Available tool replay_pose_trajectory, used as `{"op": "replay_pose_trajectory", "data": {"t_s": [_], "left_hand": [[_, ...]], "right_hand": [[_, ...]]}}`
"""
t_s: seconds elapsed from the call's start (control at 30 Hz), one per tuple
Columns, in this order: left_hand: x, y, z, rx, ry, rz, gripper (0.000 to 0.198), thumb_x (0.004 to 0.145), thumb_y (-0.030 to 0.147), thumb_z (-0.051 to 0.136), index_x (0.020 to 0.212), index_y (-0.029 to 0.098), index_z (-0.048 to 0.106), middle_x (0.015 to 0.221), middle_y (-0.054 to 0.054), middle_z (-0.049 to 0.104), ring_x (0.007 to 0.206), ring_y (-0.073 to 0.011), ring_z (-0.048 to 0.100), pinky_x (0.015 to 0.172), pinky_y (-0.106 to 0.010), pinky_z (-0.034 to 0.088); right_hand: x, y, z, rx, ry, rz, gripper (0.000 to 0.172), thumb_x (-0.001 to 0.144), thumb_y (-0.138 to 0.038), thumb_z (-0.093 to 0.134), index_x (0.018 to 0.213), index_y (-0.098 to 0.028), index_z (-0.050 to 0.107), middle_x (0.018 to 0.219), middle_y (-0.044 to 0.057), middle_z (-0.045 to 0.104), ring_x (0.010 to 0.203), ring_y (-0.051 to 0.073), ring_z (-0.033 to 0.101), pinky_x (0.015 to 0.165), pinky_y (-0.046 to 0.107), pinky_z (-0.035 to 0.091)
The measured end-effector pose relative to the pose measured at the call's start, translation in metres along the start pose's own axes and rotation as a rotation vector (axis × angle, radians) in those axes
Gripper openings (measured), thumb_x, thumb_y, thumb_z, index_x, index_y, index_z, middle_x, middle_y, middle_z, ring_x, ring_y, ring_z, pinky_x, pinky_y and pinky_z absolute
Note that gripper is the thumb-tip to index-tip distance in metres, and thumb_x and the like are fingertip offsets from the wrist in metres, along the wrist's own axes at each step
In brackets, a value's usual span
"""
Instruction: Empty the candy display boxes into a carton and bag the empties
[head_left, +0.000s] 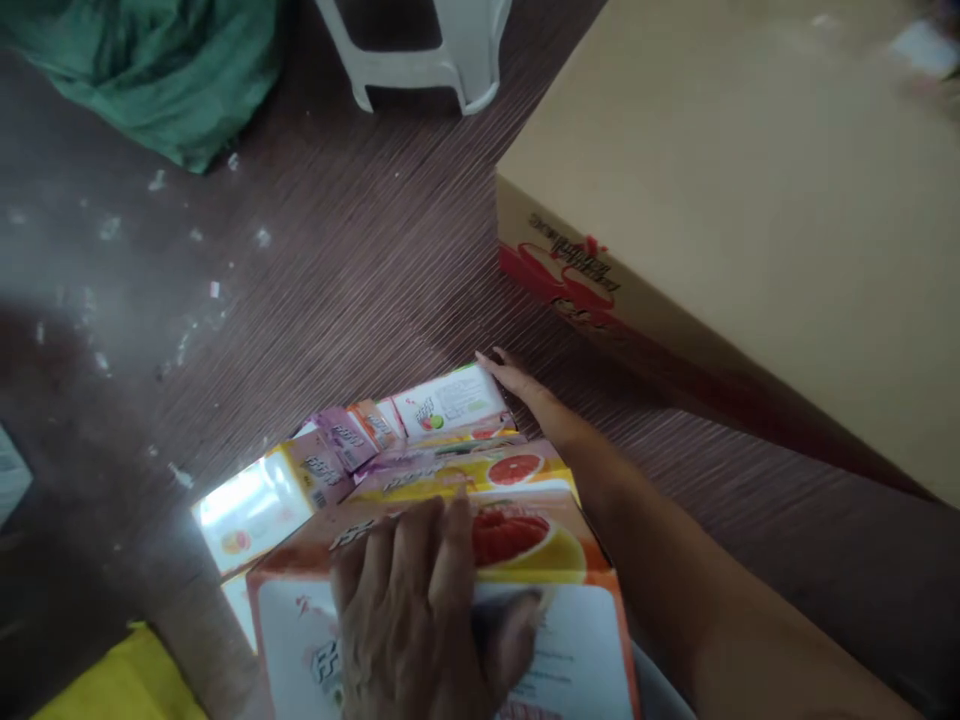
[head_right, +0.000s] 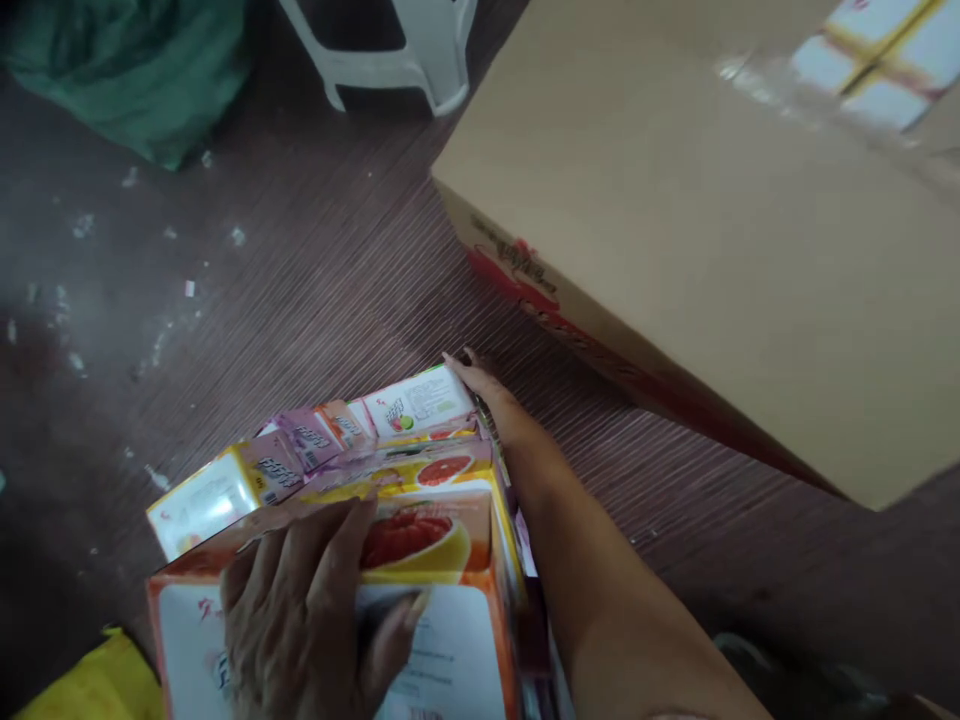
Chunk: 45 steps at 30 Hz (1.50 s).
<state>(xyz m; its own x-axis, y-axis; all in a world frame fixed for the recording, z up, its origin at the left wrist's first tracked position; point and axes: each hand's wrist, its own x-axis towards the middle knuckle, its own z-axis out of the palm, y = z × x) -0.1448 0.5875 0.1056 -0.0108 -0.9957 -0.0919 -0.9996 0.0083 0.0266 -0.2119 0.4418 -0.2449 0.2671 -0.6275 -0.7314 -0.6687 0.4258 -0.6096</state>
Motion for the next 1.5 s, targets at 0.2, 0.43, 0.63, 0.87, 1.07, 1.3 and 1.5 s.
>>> {"op": "replay_pose_trajectory", "data": {"t_s": [0.2, 0.43, 0.63, 0.87, 1.07, 1.3, 1.5], "left_hand": [[-0.001, -0.003, 0.005, -0.029, 0.046, 0.003, 0.058, 0.094, 0.059, 0.036, 0.119, 0.011, 0.057, 0.105, -0.016, 0.065, 0.091, -0.0306, 0.056, 0.082, -0.044, 0.037], [-0.001, -0.007, 0.002, 0.008, -0.007, 0.029, 0.053, 0.096, 0.054, 0.036, 0.119, 0.01, 0.057, 0.101, -0.016, 0.064, 0.09, -0.0297, 0.055, 0.081, -0.043, 0.036], [-0.002, -0.011, 0.001, 0.067, -0.009, 0.089, 0.051, 0.096, 0.052, 0.038, 0.116, 0.01, 0.058, 0.097, -0.015, 0.062, 0.089, -0.0289, 0.054, 0.079, -0.04, 0.035], [-0.003, -0.013, 0.003, 0.062, 0.027, 0.111, 0.05, 0.096, 0.052, 0.038, 0.117, 0.01, 0.057, 0.1, -0.015, 0.062, 0.088, -0.0275, 0.054, 0.079, -0.039, 0.035], [-0.004, -0.009, 0.005, 0.067, 0.01, 0.066, 0.049, 0.096, 0.052, 0.038, 0.115, 0.012, 0.057, 0.098, -0.015, 0.062, 0.09, -0.0284, 0.054, 0.08, -0.041, 0.034], [-0.005, -0.008, 0.011, 0.088, 0.079, 0.08, 0.049, 0.095, 0.05, 0.043, 0.114, 0.009, 0.06, 0.095, -0.015, 0.063, 0.087, -0.0304, 0.052, 0.077, -0.042, 0.033], [0.003, 0.001, 0.01, 0.096, -0.087, -0.056, 0.056, 0.096, 0.057, 0.034, 0.108, 0.012, 0.065, 0.092, -0.014, 0.062, 0.089, -0.0317, 0.054, 0.079, -0.043, 0.035]], "right_hand": [[-0.004, 0.0, 0.023, -0.108, -0.047, -0.073, 0.06, 0.081, -0.059, 0.064, 0.127, -0.021, 0.057, 0.126, 0.011, 0.051, 0.119, 0.025, 0.047, 0.1, 0.04, 0.038], [-0.025, -0.027, 0.002, -0.178, -0.139, -0.176, 0.037, 0.078, -0.035, 0.075, 0.108, -0.028, 0.054, 0.095, -0.004, 0.06, 0.087, 0.015, 0.058, 0.077, 0.025, 0.044], [-0.038, -0.036, 0.0, -0.294, -0.108, -0.275, 0.036, 0.08, -0.041, 0.074, 0.106, -0.026, 0.054, 0.108, 0.004, 0.06, 0.101, 0.02, 0.057, 0.087, 0.03, 0.044], [-0.034, -0.039, 0.009, -0.273, -0.086, -0.226, 0.042, 0.077, -0.048, 0.075, 0.105, -0.025, 0.054, 0.126, 0.007, 0.053, 0.12, 0.028, 0.048, 0.095, 0.043, 0.043], [-0.049, -0.045, 0.004, -0.219, -0.132, -0.397, 0.06, 0.055, -0.028, 0.091, 0.102, -0.021, 0.055, 0.117, 0.004, 0.046, 0.101, 0.017, 0.053, 0.09, 0.027, 0.045], [-0.099, -0.07, -0.054, -0.168, 0.205, -0.425, 0.051, 0.067, -0.038, 0.082, 0.11, -0.024, 0.057, 0.11, 0.003, 0.046, 0.098, 0.02, 0.054, 0.088, 0.033, 0.047], [-0.212, -0.059, -0.137, -0.246, 0.582, -0.458, 0.052, 0.071, -0.05, 0.077, 0.112, -0.022, 0.06, 0.12, 0.01, 0.049, 0.109, 0.027, 0.053, 0.092, 0.037, 0.048]]}}
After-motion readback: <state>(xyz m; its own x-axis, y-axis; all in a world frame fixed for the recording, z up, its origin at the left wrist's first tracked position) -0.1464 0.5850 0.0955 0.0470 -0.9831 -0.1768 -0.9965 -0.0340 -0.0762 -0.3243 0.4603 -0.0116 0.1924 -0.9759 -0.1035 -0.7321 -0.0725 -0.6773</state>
